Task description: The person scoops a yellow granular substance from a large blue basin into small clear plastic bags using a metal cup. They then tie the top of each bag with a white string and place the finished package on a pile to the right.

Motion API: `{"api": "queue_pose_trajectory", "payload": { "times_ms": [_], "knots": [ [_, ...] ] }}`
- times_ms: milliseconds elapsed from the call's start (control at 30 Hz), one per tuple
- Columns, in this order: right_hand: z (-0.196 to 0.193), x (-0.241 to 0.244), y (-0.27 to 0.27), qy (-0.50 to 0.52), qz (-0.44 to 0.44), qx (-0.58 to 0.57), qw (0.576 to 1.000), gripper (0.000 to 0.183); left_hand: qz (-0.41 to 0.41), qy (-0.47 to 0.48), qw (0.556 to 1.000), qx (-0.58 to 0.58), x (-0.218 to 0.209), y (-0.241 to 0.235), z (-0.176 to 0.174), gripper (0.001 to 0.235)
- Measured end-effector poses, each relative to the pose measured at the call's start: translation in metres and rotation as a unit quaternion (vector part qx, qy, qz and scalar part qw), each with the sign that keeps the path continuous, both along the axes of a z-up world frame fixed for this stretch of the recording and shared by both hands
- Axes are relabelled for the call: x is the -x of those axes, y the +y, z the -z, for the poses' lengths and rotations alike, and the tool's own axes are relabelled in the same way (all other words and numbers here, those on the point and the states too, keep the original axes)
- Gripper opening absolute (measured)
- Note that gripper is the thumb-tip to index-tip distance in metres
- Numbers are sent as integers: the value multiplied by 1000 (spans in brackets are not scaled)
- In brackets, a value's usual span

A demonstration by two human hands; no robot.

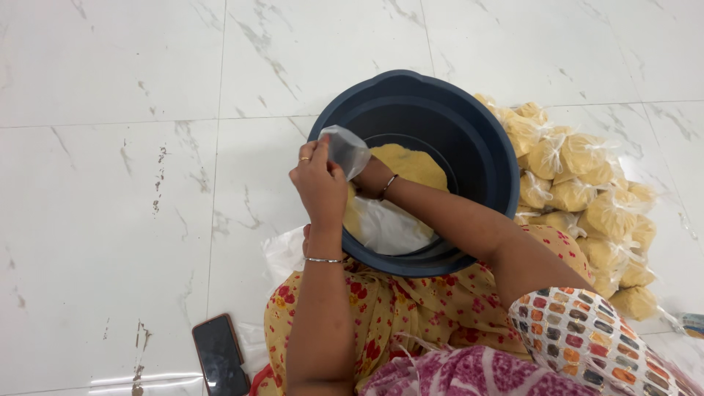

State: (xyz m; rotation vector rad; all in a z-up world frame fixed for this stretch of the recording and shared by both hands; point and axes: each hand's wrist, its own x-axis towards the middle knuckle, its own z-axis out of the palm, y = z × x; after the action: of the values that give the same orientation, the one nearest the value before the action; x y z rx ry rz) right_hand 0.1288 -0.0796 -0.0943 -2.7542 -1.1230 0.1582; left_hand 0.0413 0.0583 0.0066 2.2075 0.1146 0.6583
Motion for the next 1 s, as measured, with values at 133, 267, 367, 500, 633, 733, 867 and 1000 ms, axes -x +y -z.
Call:
{"api": "queue_pose_trajectory", "payload": {
  "times_ms": [133,267,367,500,633,733,867,1000],
  "knots": [
    [-5,-1,2,51,6,-93,994,61,20,-56,998,2,4,-1,-2,28],
    [-8,-19,-24,104,86,-62,989,66,35,-61,998,0,5,-1,2,27],
    [-19,-30,-52,82,113,-59,988,69,63,-46,997,-3,5,-5,3,28],
    [-55,-20,-92,129,157,-124,971,74,88,-26,996,-18,6,-15,1,32],
    [-105,13,-117,203,219,-209,931,65,115,30,992,-31,8,-22,1,39],
    [-134,47,-119,176,199,-268,926,61,146,76,986,-21,13,-30,3,44],
    [-153,83,-112,185,195,-289,919,61,180,75,980,-26,19,-40,6,48],
    [-148,102,-99,52,139,-223,963,62,209,117,970,-39,22,-46,10,50]
  ]
}}
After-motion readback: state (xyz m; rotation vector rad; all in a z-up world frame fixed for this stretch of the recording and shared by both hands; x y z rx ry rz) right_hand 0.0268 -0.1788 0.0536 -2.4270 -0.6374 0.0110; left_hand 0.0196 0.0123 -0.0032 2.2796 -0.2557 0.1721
